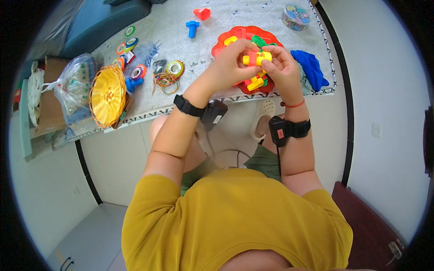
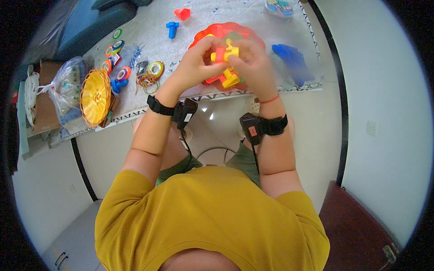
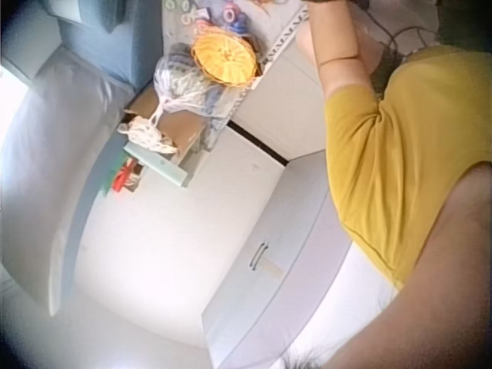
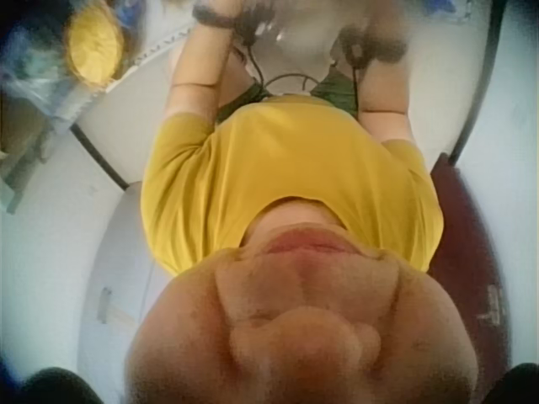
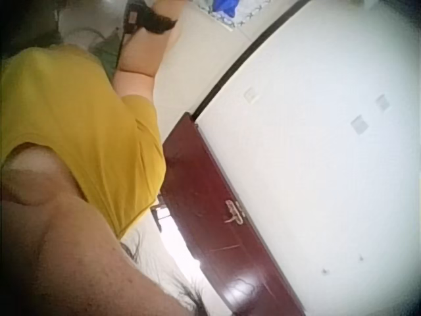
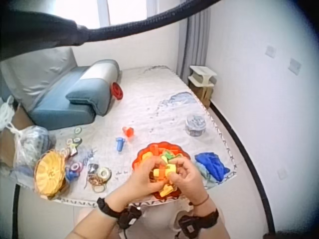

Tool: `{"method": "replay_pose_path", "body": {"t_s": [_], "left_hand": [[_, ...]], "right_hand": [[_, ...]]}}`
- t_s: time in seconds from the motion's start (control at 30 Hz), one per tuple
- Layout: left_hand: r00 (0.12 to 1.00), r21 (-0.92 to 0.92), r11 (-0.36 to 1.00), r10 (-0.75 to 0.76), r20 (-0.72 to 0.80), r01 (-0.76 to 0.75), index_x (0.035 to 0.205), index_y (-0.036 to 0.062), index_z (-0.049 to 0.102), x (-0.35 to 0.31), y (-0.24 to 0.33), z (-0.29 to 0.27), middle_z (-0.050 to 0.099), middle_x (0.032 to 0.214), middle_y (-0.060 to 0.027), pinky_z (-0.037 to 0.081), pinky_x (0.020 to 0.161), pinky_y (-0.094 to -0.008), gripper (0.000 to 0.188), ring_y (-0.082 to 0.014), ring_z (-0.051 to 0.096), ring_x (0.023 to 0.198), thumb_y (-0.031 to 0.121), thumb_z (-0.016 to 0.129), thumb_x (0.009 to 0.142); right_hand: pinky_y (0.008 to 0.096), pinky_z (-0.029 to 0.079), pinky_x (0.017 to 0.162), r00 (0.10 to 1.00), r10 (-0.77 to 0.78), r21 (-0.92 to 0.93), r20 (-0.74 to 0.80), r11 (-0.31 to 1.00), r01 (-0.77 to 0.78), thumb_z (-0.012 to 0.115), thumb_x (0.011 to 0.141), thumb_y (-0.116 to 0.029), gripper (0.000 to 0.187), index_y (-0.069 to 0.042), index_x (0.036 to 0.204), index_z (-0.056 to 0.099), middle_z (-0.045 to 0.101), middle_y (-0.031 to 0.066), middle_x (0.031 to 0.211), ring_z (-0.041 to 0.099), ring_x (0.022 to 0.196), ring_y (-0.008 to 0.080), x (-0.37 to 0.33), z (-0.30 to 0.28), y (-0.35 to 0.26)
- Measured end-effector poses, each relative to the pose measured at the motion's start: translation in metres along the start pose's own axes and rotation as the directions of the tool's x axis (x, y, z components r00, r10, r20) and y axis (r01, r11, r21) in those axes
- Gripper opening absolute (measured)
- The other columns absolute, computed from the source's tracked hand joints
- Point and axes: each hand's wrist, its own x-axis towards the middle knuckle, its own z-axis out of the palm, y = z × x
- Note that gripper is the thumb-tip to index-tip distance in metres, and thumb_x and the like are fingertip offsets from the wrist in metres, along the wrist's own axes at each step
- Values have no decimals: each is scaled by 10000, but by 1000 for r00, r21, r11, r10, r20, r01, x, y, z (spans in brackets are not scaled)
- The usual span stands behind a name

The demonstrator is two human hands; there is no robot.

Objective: The person sits on the floor and organizes craft supplies. They first assemble a structure using colorful plastic interlocking blocks. Then, they pick up a yellow woven basket and place several rolls of decorative tape into it. Finally, they handle a small cardboard box and a string of beads.

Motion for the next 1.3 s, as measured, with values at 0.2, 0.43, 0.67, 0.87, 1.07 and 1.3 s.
{"method": "replay_pose_path", "body": {"t_s": [0.2,0.43,0.67,0.87,1.07,1.3], "left_hand": [[987,-205,975,-116,-111,92,1120,28,526,-3,3,2,595,1004,-45,509,754,-240,330,-86,587,873,114,686,845],[993,-219,972,-97,-64,81,1165,57,515,-4,2,1,611,988,-72,514,701,-278,404,-139,589,918,178,706,830],[974,-23,988,146,-172,-152,1222,54,468,-4,4,10,588,1018,-36,521,782,-282,473,-107,587,925,108,716,822],[982,-271,949,-180,-53,160,1163,47,508,-5,1,3,585,959,-65,526,696,-274,455,-114,613,843,180,746,798],[940,-119,982,98,-328,-144,1133,29,507,-2,3,16,575,785,-44,510,642,-275,373,-114,615,747,208,686,860],[974,-213,957,-217,-69,198,1152,38,512,-7,1,6,567,969,-100,500,725,-322,418,-205,585,953,182,720,820]], "right_hand": [[261,505,872,998,62,-49,7,997,-62,613,884,-59,358,29,1212,503,582,92,1130,590,1031,136,-2,1,-11],[251,530,801,999,22,12,27,1000,-22,628,869,-58,360,17,1201,513,599,94,1109,611,969,130,-2,-1,-7],[254,532,809,998,58,15,-9,998,-58,617,884,-62,347,30,1201,509,590,105,1115,608,959,124,-1,1,-9],[261,542,764,997,74,-9,-15,997,-74,643,852,-70,333,7,1156,530,636,106,1051,638,910,152,-1,3,-6],[253,542,775,999,37,0,-15,999,-37,615,877,-64,325,22,1176,521,615,97,1063,623,914,131,0,5,-10],[239,544,778,992,126,-34,7,991,-126,602,894,-72,311,27,1177,520,603,85,1060,607,895,104,0,0,-6]]}}
